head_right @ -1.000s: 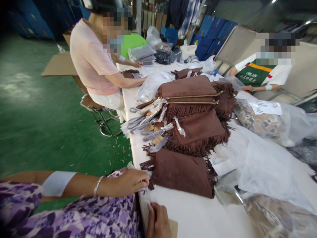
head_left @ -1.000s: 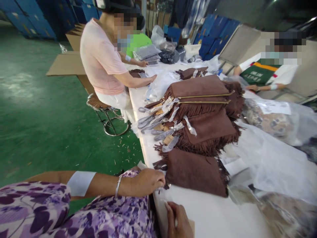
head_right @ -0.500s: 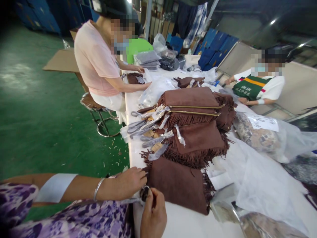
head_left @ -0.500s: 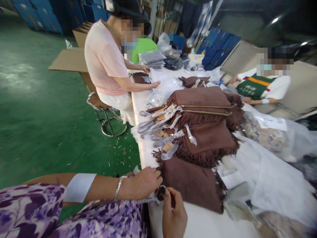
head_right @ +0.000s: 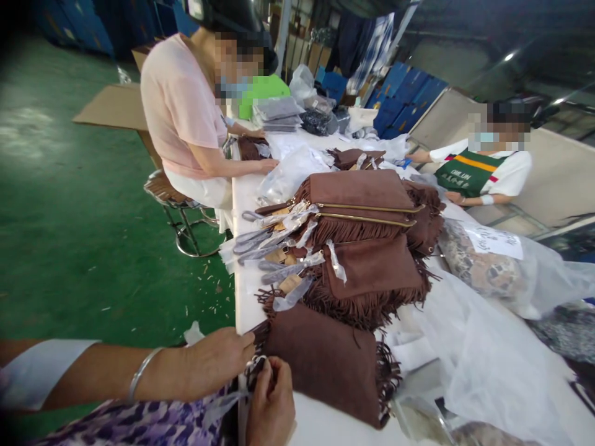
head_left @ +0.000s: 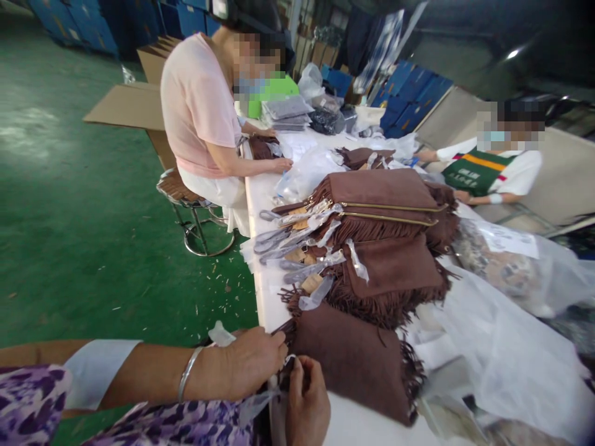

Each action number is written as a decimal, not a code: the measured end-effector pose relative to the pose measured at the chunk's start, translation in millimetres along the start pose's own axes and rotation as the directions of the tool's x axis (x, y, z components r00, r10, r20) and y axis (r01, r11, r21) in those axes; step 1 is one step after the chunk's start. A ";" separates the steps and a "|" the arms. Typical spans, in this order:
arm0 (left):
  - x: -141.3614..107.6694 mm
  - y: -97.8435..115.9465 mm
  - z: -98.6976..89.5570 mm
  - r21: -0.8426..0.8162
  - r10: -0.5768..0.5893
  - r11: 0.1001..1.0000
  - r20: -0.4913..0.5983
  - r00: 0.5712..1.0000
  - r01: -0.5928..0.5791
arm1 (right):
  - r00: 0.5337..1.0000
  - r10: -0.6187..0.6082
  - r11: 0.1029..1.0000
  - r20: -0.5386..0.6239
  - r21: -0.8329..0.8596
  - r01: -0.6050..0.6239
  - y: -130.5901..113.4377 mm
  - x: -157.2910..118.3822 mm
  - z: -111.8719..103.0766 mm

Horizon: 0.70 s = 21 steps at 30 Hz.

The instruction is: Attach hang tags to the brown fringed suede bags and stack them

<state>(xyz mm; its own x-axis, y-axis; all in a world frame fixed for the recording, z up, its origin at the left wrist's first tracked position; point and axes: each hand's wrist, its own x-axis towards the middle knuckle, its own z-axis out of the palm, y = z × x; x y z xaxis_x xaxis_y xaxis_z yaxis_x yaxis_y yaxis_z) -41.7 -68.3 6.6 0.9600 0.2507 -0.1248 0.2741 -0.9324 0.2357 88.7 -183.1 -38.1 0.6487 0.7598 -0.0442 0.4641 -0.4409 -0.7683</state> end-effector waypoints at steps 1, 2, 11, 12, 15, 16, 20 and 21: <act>-1.0 0.2 -0.1 -0.025 -0.021 0.999 0.015 1.000 0.021 | 1.000 0.009 1.000 -0.017 0.013 -0.009 0.6 -0.5 0.7; -1.8 0.5 -0.5 -0.054 -0.052 0.997 0.032 0.998 0.053 | 0.999 0.020 0.999 -0.025 0.026 -0.019 1.0 -1.0 1.2; 8.0 -13.0 -10.8 -0.725 -0.210 0.443 0.489 0.847 0.528 | 0.990 0.139 0.974 -0.013 0.184 -0.134 -3.5 -1.5 -1.8; 9.3 -15.5 -11.8 -0.780 -0.141 0.293 0.538 0.831 0.554 | 0.989 0.146 0.967 -0.016 0.212 -0.140 -4.4 -1.6 -2.9; 11.2 -20.6 -11.6 -0.830 0.015 -0.039 0.556 0.831 0.556 | 0.982 0.185 0.961 -0.030 0.213 -0.175 -7.9 -2.5 -7.7; 11.3 -21.6 -10.3 -0.821 0.050 -0.116 0.557 0.829 0.559 | 0.980 0.195 0.964 -0.040 0.192 -0.184 -9.3 -2.9 -9.4; 11.2 -22.8 -3.0 -0.786 0.081 -0.286 0.550 0.831 0.548 | 0.979 0.185 0.973 -0.082 0.157 -0.171 -13.4 -4.5 -12.7; 11.3 -22.4 -2.2 -0.786 0.051 -0.292 0.556 0.830 0.545 | 0.980 0.176 0.974 -0.088 0.161 -0.161 -13.6 -5.1 -12.2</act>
<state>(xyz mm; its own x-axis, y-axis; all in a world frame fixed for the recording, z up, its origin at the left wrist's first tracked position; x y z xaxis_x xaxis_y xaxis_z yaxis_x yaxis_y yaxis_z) -36.9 -44.1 2.0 0.7788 0.0156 -0.6271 0.4876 0.6139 0.6208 86.5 -186.8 -19.6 0.7706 0.6254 -0.1228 0.2506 -0.4745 -0.8438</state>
